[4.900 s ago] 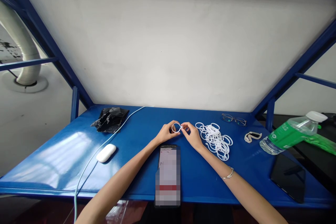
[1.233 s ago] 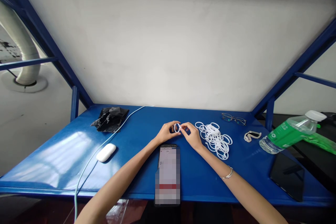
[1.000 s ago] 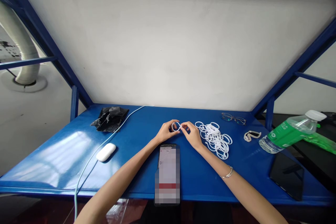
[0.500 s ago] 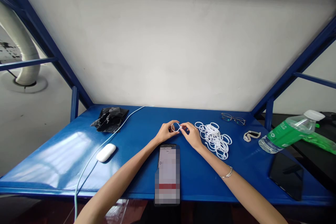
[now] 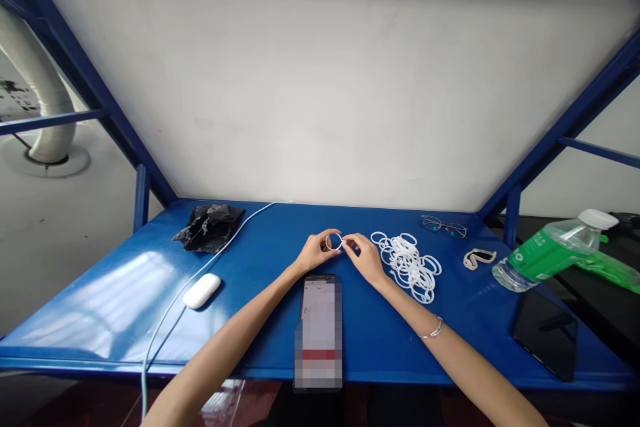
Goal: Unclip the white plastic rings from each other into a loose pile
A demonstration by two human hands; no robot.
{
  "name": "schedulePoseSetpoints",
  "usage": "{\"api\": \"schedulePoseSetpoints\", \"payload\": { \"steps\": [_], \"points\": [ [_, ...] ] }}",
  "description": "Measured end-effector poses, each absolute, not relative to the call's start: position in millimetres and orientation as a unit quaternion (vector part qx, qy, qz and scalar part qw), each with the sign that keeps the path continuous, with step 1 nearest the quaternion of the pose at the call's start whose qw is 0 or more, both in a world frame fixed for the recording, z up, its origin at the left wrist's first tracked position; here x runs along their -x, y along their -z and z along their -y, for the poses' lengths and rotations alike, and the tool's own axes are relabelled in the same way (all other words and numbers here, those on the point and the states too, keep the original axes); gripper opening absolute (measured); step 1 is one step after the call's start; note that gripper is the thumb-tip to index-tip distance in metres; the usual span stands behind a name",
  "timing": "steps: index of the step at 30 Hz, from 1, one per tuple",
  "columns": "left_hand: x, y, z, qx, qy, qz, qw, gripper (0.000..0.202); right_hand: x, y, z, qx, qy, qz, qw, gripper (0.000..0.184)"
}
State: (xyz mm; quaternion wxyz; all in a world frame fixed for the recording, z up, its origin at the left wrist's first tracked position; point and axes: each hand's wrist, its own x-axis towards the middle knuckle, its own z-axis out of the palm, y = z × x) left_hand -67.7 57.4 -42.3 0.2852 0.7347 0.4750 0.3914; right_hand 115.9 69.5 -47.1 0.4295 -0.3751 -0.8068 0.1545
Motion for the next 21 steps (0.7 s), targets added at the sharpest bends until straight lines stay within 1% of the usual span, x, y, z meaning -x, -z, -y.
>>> {"api": "schedulePoseSetpoints", "payload": {
  "steps": [16,21],
  "points": [
    [67.6,41.4,-57.1,-0.737,-0.389,-0.477,0.281,0.045,-116.2,46.5,-68.9,0.378,-0.160,0.806,0.426,0.014],
    [67.7,42.3,-57.6,-0.744,-0.385,-0.471,0.275,0.047,-116.1,45.6,-68.1,0.376,-0.153,0.803,0.437,0.015]
  ]
}}
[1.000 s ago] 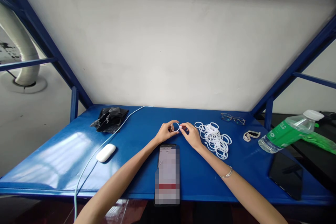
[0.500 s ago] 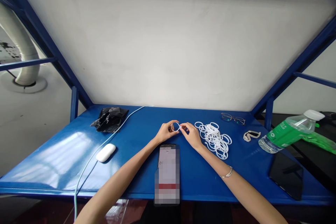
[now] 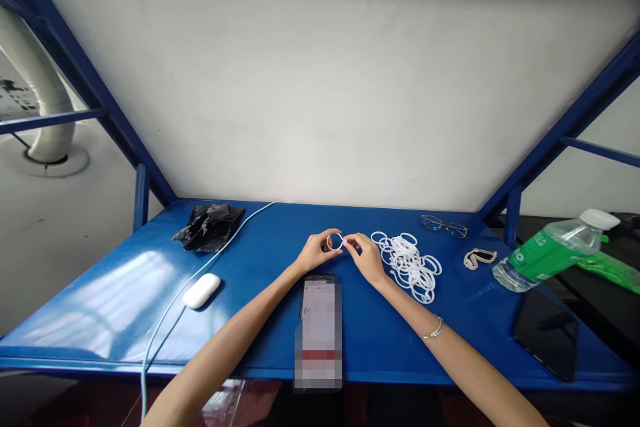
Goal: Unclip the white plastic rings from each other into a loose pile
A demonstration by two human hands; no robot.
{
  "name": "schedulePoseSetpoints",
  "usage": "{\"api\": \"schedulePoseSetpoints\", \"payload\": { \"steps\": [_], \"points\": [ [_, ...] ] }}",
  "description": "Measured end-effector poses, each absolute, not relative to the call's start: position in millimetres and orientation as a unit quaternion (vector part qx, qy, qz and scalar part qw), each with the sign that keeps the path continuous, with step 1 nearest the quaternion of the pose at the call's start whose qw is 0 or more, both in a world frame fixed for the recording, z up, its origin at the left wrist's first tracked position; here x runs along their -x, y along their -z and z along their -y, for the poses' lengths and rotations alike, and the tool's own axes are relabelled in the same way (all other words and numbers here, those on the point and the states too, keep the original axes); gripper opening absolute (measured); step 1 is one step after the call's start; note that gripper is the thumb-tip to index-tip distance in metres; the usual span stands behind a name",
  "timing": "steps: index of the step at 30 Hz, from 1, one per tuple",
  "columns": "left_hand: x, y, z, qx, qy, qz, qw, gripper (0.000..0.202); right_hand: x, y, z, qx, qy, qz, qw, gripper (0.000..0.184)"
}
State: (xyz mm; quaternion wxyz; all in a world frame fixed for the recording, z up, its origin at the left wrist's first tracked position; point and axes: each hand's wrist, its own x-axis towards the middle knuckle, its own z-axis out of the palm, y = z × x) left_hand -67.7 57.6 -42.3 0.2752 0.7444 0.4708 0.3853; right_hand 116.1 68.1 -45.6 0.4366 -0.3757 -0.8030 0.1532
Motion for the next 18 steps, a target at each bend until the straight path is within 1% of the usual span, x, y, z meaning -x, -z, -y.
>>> {"api": "schedulePoseSetpoints", "payload": {
  "steps": [7,18],
  "points": [
    [68.4,47.2,-60.7,-0.775,-0.392,-0.442,0.224,0.053,-115.3,42.0,-63.9,0.347,-0.164,0.799,0.462,0.014],
    [68.3,47.6,-61.5,-0.799,-0.382,-0.415,0.206,0.052,-113.5,41.8,-64.0,0.326,-0.200,0.802,0.460,0.016]
  ]
}}
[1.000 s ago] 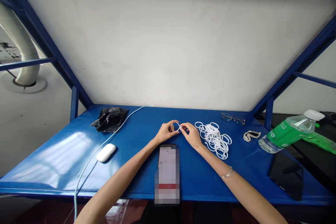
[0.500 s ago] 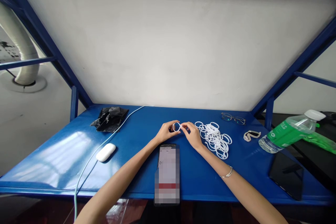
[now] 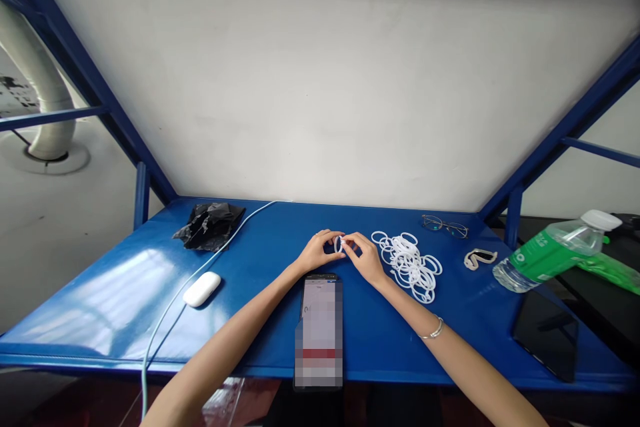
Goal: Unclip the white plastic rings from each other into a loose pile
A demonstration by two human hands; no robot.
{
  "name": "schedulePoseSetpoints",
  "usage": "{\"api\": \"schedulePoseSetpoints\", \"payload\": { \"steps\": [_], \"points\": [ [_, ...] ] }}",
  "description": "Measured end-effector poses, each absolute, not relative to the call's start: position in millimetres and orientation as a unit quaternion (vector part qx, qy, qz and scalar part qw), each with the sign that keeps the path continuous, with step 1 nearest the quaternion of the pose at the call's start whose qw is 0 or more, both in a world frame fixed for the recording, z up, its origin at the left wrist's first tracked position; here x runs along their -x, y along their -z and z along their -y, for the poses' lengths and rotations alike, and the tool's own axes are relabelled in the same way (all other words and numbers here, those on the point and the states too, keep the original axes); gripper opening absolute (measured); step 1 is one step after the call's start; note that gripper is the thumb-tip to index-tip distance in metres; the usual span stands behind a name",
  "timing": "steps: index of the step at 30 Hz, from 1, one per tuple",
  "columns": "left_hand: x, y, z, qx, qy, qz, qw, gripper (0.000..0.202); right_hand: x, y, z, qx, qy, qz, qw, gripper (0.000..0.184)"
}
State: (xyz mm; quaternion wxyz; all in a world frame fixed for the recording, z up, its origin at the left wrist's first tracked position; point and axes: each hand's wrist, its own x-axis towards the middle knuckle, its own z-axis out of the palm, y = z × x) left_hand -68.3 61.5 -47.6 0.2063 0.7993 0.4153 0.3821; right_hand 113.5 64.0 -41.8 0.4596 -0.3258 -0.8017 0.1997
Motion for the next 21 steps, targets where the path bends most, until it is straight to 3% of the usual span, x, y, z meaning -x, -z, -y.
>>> {"api": "schedulePoseSetpoints", "payload": {
  "steps": [21],
  "points": [
    [67.7,46.2,-60.2,-0.796,-0.389,-0.412,0.213,0.049,-113.9,39.4,-61.2,0.324,-0.162,0.815,0.452,0.018]
  ]
}}
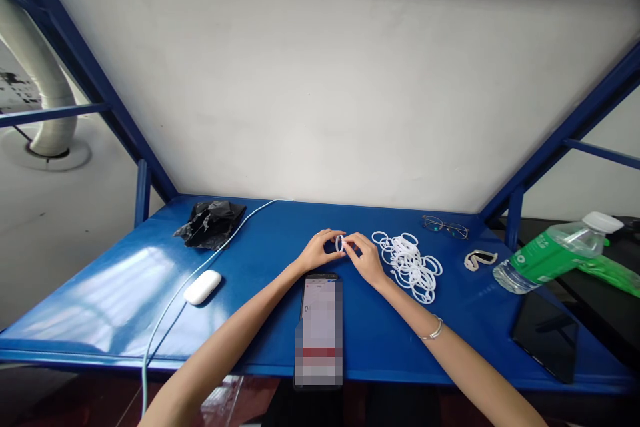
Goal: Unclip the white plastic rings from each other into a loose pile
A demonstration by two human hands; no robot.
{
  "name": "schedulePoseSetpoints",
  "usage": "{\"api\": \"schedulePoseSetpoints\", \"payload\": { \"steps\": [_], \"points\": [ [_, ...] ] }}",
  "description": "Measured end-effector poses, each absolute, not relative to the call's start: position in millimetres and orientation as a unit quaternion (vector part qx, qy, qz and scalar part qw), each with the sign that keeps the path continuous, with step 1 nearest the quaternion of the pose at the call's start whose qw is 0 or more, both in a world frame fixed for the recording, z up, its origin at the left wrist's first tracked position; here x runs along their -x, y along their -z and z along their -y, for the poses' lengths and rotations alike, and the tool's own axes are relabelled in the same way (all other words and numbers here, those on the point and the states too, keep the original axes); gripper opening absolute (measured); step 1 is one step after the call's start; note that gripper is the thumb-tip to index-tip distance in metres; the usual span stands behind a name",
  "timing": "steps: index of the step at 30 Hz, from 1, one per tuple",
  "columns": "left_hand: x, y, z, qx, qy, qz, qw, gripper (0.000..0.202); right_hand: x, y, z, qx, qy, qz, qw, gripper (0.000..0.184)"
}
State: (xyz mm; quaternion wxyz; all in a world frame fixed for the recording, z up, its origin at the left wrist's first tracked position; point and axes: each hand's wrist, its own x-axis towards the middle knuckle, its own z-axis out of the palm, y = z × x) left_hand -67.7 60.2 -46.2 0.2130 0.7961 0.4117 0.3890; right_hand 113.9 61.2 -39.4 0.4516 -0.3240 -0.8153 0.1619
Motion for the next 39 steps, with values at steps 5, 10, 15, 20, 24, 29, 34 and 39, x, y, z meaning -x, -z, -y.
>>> {"api": "schedulePoseSetpoints", "payload": {
  "steps": [5,10,15,20,24,29,34,39],
  "points": [
    [66.7,44.9,-59.0,-0.792,-0.385,-0.420,0.218,0.048,-114.1,39.2,-61.0,0.313,-0.170,0.819,0.450,0.016],
    [66.2,44.7,-58.8,-0.794,-0.380,-0.421,0.218,0.048,-114.3,38.4,-60.8,0.311,-0.182,0.819,0.446,0.018],
    [66.3,44.8,-59.2,-0.792,-0.387,-0.418,0.218,0.047,-114.5,39.7,-61.1,0.310,-0.186,0.818,0.448,0.017],
    [66.3,45.9,-59.3,-0.791,-0.392,-0.415,0.221,0.046,-114.2,40.3,-61.5,0.307,-0.186,0.817,0.452,0.017],
    [66.3,45.7,-58.7,-0.790,-0.391,-0.416,0.224,0.046,-113.8,41.4,-62.2,0.306,-0.185,0.815,0.456,0.018],
    [66.8,45.0,-58.7,-0.787,-0.387,-0.423,0.229,0.047,-113.4,42.3,-62.1,0.322,-0.178,0.808,0.460,0.014],
    [66.9,44.2,-58.5,-0.781,-0.391,-0.429,0.231,0.047,-113.3,39.9,-60.8,0.334,-0.157,0.804,0.466,0.011],
    [66.8,44.8,-58.7,-0.776,-0.395,-0.441,0.217,0.046,-114.3,39.2,-61.5,0.345,-0.117,0.810,0.461,0.011]
  ]
}}
